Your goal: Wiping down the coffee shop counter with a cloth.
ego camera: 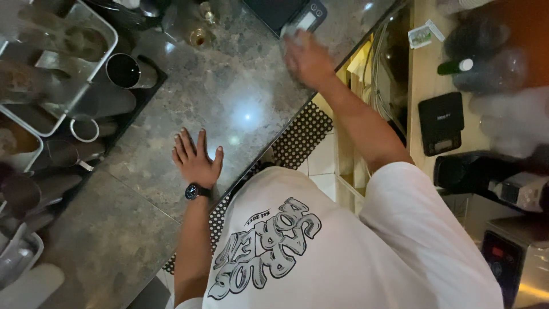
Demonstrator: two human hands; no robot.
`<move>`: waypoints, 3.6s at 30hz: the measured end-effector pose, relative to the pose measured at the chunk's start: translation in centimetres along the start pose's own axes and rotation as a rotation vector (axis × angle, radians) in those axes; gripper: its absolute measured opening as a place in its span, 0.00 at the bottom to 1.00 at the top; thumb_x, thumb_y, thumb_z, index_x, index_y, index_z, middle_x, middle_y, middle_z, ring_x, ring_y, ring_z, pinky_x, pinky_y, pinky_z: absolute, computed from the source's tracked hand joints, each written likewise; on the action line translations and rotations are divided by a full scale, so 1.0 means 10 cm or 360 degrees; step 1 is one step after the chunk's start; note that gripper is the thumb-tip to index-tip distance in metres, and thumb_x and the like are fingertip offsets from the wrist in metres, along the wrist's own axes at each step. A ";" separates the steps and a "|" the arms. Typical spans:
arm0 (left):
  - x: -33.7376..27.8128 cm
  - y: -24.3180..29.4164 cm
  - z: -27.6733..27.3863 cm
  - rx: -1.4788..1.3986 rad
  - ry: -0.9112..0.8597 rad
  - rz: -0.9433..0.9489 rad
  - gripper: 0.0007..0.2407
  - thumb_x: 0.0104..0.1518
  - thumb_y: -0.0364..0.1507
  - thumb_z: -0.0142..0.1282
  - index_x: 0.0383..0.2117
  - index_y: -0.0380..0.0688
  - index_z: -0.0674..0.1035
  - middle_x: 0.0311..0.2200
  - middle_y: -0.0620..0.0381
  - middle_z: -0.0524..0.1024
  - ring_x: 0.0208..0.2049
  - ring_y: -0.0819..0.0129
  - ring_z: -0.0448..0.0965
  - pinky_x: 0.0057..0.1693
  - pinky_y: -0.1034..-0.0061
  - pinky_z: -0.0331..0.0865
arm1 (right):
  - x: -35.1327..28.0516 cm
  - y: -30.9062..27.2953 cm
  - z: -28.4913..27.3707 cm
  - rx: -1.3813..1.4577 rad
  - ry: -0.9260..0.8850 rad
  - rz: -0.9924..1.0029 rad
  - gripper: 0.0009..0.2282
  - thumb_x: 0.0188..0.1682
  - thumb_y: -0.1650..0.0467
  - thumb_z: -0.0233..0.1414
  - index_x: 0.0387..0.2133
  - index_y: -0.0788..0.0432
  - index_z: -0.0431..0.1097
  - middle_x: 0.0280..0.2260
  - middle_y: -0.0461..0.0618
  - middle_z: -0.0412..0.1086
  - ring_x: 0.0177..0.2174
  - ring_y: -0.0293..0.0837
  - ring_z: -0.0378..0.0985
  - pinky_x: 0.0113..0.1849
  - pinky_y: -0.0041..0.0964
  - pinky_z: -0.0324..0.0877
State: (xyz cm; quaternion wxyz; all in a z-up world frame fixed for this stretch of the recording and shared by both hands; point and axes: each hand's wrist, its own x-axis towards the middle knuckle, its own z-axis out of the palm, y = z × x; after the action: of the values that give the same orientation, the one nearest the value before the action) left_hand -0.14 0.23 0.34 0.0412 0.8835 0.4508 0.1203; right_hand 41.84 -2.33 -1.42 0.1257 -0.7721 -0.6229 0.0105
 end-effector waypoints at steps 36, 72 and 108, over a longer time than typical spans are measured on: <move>0.26 -0.56 0.00 -0.0299 0.0074 0.0027 0.21 0.63 0.47 0.48 0.61 0.60 0.73 0.70 0.54 0.57 0.70 0.49 0.55 0.71 0.52 0.50 | 2.22 -1.42 -0.74 0.0316 0.0860 -0.0444 0.17 0.52 0.75 0.49 0.56 0.64 0.67 0.56 0.62 0.68 0.50 0.63 0.73 0.50 0.48 0.70; 0.23 -0.61 0.20 -0.0187 -0.0084 0.0018 0.21 0.63 0.50 0.46 0.63 0.73 0.68 0.66 0.51 0.61 0.70 0.47 0.56 0.70 0.49 0.49 | 2.36 -0.67 0.49 0.0026 0.0791 0.0010 0.26 0.55 0.70 0.59 0.63 0.70 0.60 0.61 0.73 0.59 0.60 0.68 0.63 0.59 0.61 0.62; 0.26 -0.51 0.10 -0.0249 0.0040 0.0031 0.21 0.62 0.46 0.45 0.60 0.58 0.74 0.68 0.51 0.61 0.69 0.50 0.57 0.69 0.54 0.49 | 2.15 -1.25 -0.82 0.0399 0.1107 -0.0135 0.17 0.52 0.77 0.52 0.54 0.65 0.63 0.51 0.60 0.67 0.43 0.64 0.73 0.46 0.49 0.70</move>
State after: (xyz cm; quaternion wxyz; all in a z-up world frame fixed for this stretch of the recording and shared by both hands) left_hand -2.45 5.40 -1.13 0.1032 0.8804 0.4318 0.1666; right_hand 36.08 19.32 12.08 0.4237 -0.6816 -0.5683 -0.1814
